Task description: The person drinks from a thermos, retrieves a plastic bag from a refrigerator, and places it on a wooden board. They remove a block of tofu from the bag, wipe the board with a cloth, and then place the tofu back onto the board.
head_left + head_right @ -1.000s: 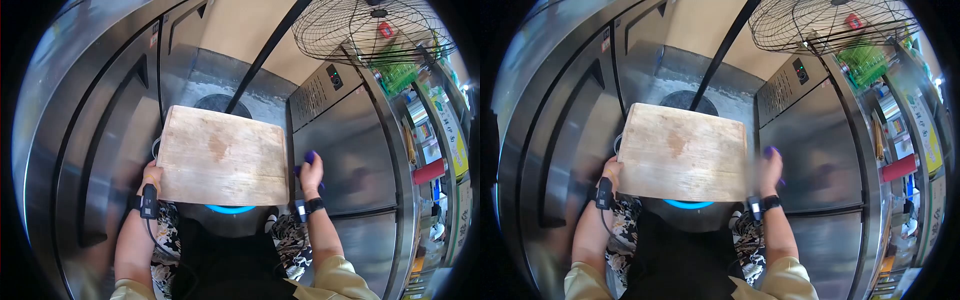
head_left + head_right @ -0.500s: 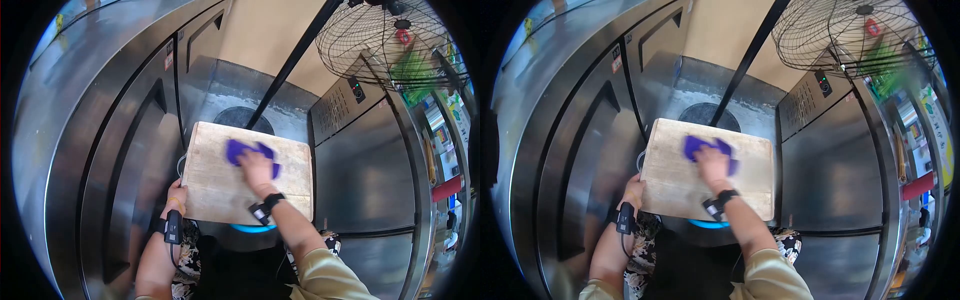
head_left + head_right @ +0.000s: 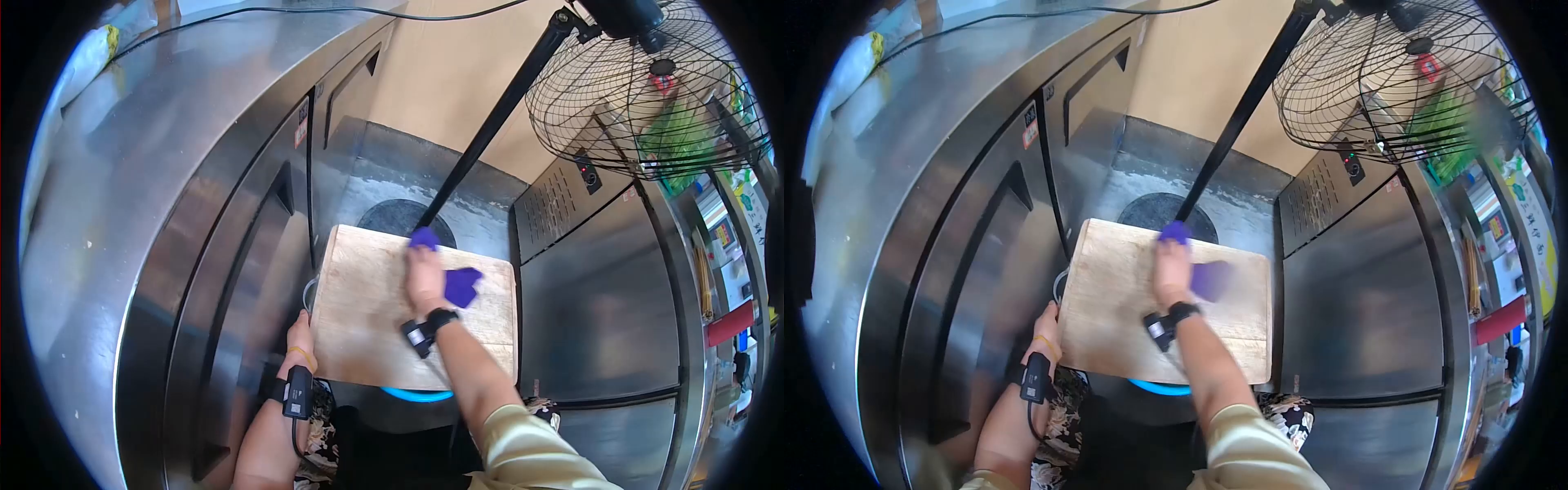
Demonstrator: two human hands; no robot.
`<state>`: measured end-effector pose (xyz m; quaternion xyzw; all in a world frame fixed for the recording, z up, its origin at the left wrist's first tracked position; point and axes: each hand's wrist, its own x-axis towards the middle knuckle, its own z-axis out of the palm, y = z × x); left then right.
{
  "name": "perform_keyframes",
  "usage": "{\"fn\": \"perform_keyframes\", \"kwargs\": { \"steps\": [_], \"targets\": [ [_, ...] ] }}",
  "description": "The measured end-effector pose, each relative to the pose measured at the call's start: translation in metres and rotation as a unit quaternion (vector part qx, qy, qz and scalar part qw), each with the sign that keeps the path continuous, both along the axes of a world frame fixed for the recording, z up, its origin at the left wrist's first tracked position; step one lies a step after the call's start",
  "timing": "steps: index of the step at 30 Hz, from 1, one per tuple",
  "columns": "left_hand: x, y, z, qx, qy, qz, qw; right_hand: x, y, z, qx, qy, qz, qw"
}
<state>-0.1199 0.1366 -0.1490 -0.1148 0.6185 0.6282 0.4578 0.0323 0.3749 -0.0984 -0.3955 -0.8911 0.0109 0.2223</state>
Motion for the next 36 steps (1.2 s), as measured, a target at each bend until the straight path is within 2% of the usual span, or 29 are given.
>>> {"fn": "perform_keyframes", "kwargs": {
  "steps": [1, 2, 3, 4, 5, 7, 9, 10, 11, 12, 14, 15, 16, 17, 18, 19, 22, 25, 26, 27, 29, 30, 33, 34, 35, 36],
  "targets": [
    [0.002, 0.001, 0.001, -0.021, -0.001, 0.013, 1.0, -0.027, -0.018, -0.006, -0.108, 0.071, 0.053, 0.99],
    [0.002, 0.0, -0.005, 0.022, -0.002, 0.021, 1.0, -0.05, -0.044, -0.005, -0.107, -0.002, 0.125, 0.986],
    [0.004, -0.002, -0.007, 0.042, -0.023, 0.045, 0.998, -0.056, -0.087, 0.007, -0.207, 0.042, 0.189, 0.959],
    [0.004, -0.003, -0.008, 0.063, -0.045, 0.066, 0.995, -0.053, -0.124, 0.014, -0.248, 0.036, 0.265, 0.931],
    [0.001, -0.001, -0.008, 0.086, -0.065, 0.086, 0.99, -0.036, -0.158, 0.027, -0.162, -0.059, 0.365, 0.915],
    [-0.01, -0.003, -0.022, 0.082, -0.129, 0.03, 0.988, 0.012, -0.197, 0.031, 0.006, -0.044, 0.462, 0.886],
    [-0.003, -0.003, -0.012, 0.102, -0.115, 0.029, 0.988, 0.07, -0.196, 0.036, 0.0, -0.066, 0.45, 0.891],
    [-0.007, -0.003, -0.023, 0.132, -0.078, -0.054, 0.987, 0.097, -0.186, 0.03, -0.029, -0.092, 0.401, 0.911],
    [-0.008, -0.003, -0.029, 0.082, -0.019, -0.074, 0.994, 0.126, -0.172, 0.025, -0.057, -0.117, 0.349, 0.928],
    [-0.009, -0.003, -0.034, 0.027, 0.037, -0.094, 0.994, 0.158, -0.157, 0.032, -0.048, -0.153, 0.252, 0.954],
    [-0.006, 0.0, -0.025, 0.03, 0.069, -0.122, 0.99, 0.22, -0.123, 0.033, -0.003, -0.1, 0.06, 0.993],
    [-0.003, -0.002, -0.012, 0.023, 0.075, -0.134, 0.988, 0.246, -0.11, 0.042, -0.074, -0.117, -0.082, 0.987],
    [0.001, -0.001, -0.005, 0.016, 0.08, -0.146, 0.986, 0.274, -0.098, 0.038, -0.081, -0.028, -0.217, 0.972],
    [-0.001, 0.0, -0.014, 0.029, 0.082, -0.156, 0.984, 0.304, -0.082, 0.032, -0.057, -0.015, -0.275, 0.96],
    [0.003, 0.001, -0.003, 0.012, 0.084, -0.158, 0.984, 0.338, -0.058, 0.009, -0.18, 0.079, -0.315, 0.929],
    [0.006, -0.001, 0.008, -0.008, 0.088, -0.158, 0.984, 0.362, -0.041, -0.008, -0.301, 0.172, -0.343, 0.873],
    [0.001, 0.0, -0.013, -0.021, 0.144, -0.163, 0.976, 0.361, -0.031, -0.005, -0.535, 0.217, -0.318, 0.752],
    [0.0, -0.001, -0.019, -0.064, 0.187, -0.166, 0.966, 0.384, -0.02, -0.033, -0.644, 0.275, -0.223, 0.678],
    [0.002, -0.005, -0.016, -0.069, 0.174, -0.163, 0.969, 0.383, -0.023, -0.027, -0.631, 0.224, -0.246, 0.701],
    [0.005, -0.008, -0.01, -0.073, 0.161, -0.159, 0.971, 0.372, -0.04, 0.004, -0.666, 0.228, -0.253, 0.664],
    [0.012, -0.018, -0.004, -0.082, 0.132, -0.152, 0.976, 0.389, -0.055, 0.0, -0.663, 0.214, -0.24, 0.676],
    [0.012, -0.021, -0.011, -0.065, 0.121, -0.166, 0.977, 0.39, -0.065, -0.001, -0.626, 0.2, -0.225, 0.719],
    [0.008, -0.016, -0.019, -0.142, 0.185, -0.215, 0.948, 0.39, -0.116, -0.022, -0.479, 0.423, -0.375, 0.672],
    [0.003, -0.016, -0.032, -0.08, 0.185, -0.211, 0.956, 0.386, -0.135, -0.025, -0.435, 0.475, -0.41, 0.646],
    [-0.004, -0.015, -0.043, -0.087, 0.19, -0.224, 0.952, 0.376, -0.154, -0.012, -0.443, 0.503, -0.443, 0.595],
    [-0.01, -0.013, -0.05, -0.092, 0.195, -0.236, 0.948, 0.378, -0.17, -0.015, -0.54, 0.528, -0.406, 0.515]
  ]
}}
